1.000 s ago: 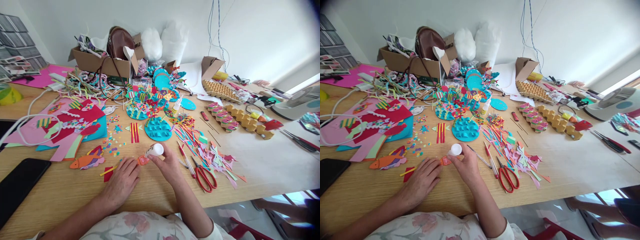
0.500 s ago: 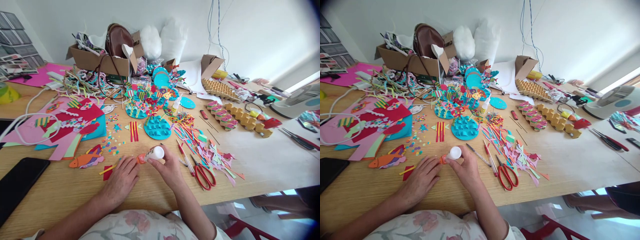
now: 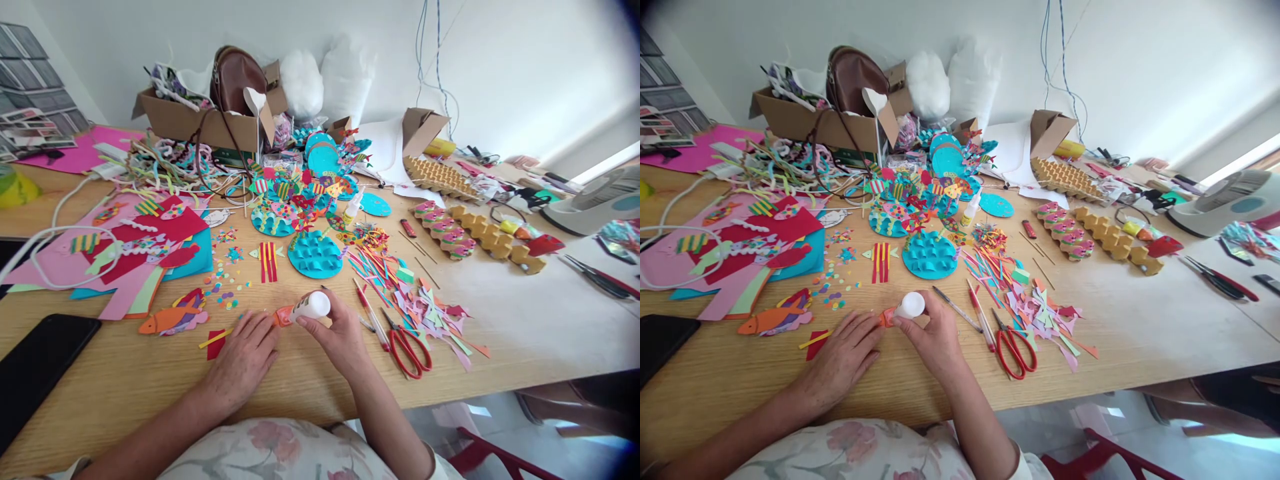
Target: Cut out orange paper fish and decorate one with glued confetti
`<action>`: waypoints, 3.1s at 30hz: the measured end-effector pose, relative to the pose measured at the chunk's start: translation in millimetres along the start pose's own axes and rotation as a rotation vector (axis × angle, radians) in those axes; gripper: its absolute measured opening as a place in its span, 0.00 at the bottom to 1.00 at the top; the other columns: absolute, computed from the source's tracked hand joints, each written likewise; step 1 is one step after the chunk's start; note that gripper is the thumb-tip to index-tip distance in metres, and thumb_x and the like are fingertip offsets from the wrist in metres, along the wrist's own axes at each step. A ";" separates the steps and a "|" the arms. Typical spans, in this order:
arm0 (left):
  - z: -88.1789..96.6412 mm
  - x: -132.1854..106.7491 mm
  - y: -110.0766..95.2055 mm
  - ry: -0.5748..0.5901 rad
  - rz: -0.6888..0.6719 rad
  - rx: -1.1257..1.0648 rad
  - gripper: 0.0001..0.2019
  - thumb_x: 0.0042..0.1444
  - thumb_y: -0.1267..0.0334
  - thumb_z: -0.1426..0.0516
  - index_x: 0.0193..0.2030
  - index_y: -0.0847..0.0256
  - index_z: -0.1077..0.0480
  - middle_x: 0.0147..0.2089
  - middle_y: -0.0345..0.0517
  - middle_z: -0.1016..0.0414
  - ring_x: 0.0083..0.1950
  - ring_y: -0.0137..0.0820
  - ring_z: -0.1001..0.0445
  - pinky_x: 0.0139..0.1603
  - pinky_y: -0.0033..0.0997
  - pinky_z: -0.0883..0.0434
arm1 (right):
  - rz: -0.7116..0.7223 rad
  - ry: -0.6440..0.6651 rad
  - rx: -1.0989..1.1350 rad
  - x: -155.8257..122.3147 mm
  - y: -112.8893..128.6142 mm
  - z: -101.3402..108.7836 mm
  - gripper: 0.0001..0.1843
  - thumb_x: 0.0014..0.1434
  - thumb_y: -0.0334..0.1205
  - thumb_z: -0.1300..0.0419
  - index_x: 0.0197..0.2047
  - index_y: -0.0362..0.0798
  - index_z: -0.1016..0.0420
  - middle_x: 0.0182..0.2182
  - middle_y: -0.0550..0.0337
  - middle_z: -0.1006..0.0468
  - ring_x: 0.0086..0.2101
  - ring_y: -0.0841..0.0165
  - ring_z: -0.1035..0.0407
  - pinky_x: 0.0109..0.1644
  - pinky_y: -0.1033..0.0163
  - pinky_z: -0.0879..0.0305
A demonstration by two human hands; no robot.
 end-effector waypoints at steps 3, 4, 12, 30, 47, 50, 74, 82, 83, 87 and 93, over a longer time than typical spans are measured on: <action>-0.8 -0.9 0.2 -0.014 0.000 0.004 0.14 0.55 0.72 0.50 0.47 0.62 0.32 0.49 0.52 0.28 0.53 0.41 0.33 0.55 0.51 0.37 | 0.013 0.005 0.018 1.4 1.1 -4.6 0.11 0.51 0.44 0.37 0.35 0.47 0.30 0.29 0.60 0.26 0.30 0.66 0.32 0.35 0.63 0.36; -1.2 -1.2 0.4 -0.018 0.002 0.006 0.14 0.56 0.72 0.50 0.47 0.62 0.32 0.49 0.52 0.28 0.53 0.41 0.33 0.55 0.51 0.37 | 0.017 0.013 0.025 1.5 1.3 -7.0 0.11 0.52 0.44 0.37 0.35 0.47 0.31 0.29 0.59 0.26 0.30 0.66 0.32 0.35 0.63 0.36; -1.1 -1.0 0.8 -0.003 0.002 0.003 0.15 0.54 0.72 0.49 0.49 0.63 0.33 0.49 0.52 0.28 0.53 0.41 0.33 0.56 0.50 0.36 | 0.032 0.058 0.042 -3.4 2.3 -11.5 0.12 0.51 0.44 0.37 0.36 0.48 0.31 0.29 0.60 0.26 0.30 0.67 0.32 0.34 0.64 0.36; -0.7 0.4 -0.6 0.022 -0.013 0.006 0.13 0.53 0.73 0.46 0.46 0.65 0.31 0.48 0.53 0.28 0.52 0.42 0.33 0.56 0.51 0.38 | -0.008 -0.025 0.007 2.8 -7.3 9.4 0.10 0.50 0.41 0.35 0.35 0.47 0.30 0.30 0.59 0.25 0.31 0.66 0.31 0.36 0.63 0.36; 1.2 0.4 -0.2 0.003 -0.008 0.008 0.13 0.55 0.72 0.48 0.46 0.63 0.32 0.48 0.51 0.28 0.52 0.41 0.33 0.56 0.51 0.37 | 0.012 0.024 0.054 3.6 -1.5 1.9 0.10 0.50 0.41 0.35 0.34 0.47 0.30 0.30 0.60 0.26 0.31 0.66 0.32 0.35 0.64 0.37; 1.4 0.5 -0.5 0.004 -0.012 0.006 0.12 0.54 0.72 0.48 0.46 0.63 0.31 0.48 0.51 0.27 0.52 0.41 0.33 0.55 0.50 0.37 | -0.005 0.026 0.063 4.5 -4.7 2.9 0.10 0.50 0.41 0.36 0.34 0.47 0.30 0.29 0.60 0.26 0.31 0.66 0.32 0.35 0.64 0.37; 0.0 -0.1 0.9 0.005 0.006 -0.013 0.12 0.54 0.72 0.48 0.46 0.63 0.31 0.48 0.51 0.27 0.53 0.40 0.33 0.56 0.51 0.38 | -0.018 0.018 0.103 14.7 -7.1 -15.3 0.11 0.48 0.40 0.35 0.35 0.47 0.30 0.31 0.59 0.25 0.32 0.66 0.30 0.38 0.62 0.33; -0.6 -0.3 0.5 0.022 0.000 -0.006 0.14 0.53 0.73 0.47 0.47 0.64 0.32 0.48 0.52 0.28 0.53 0.42 0.33 0.56 0.52 0.38 | -0.047 -0.023 0.114 14.3 -15.0 1.6 0.12 0.49 0.39 0.36 0.37 0.48 0.30 0.31 0.59 0.24 0.32 0.65 0.30 0.39 0.61 0.33; 0.1 -0.1 0.4 0.016 -0.002 -0.007 0.13 0.53 0.73 0.47 0.47 0.64 0.32 0.48 0.52 0.28 0.53 0.42 0.33 0.56 0.52 0.37 | -0.040 -0.026 0.113 14.0 -13.4 1.6 0.11 0.49 0.39 0.36 0.37 0.48 0.30 0.31 0.60 0.24 0.32 0.65 0.30 0.39 0.61 0.33; 1.7 0.9 -0.1 0.010 -0.005 -0.011 0.13 0.53 0.73 0.47 0.46 0.64 0.32 0.48 0.52 0.28 0.52 0.42 0.33 0.55 0.52 0.37 | -0.025 -0.010 0.120 13.8 -8.0 -7.3 0.11 0.48 0.40 0.35 0.35 0.48 0.30 0.31 0.59 0.24 0.33 0.65 0.30 0.39 0.61 0.33; 0.8 0.0 0.2 0.015 -0.002 0.002 0.13 0.53 0.74 0.47 0.46 0.63 0.32 0.48 0.51 0.28 0.53 0.41 0.34 0.57 0.51 0.38 | -0.057 -0.013 0.132 15.1 -16.5 -7.1 0.13 0.48 0.40 0.35 0.37 0.48 0.30 0.32 0.59 0.24 0.34 0.64 0.29 0.40 0.60 0.32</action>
Point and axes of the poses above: each hand's wrist, its own x-axis towards the middle knuckle, its own z-axis out of the back of the hand, y = z × x, the point moved 8 cm from there along x, towards the middle knuckle
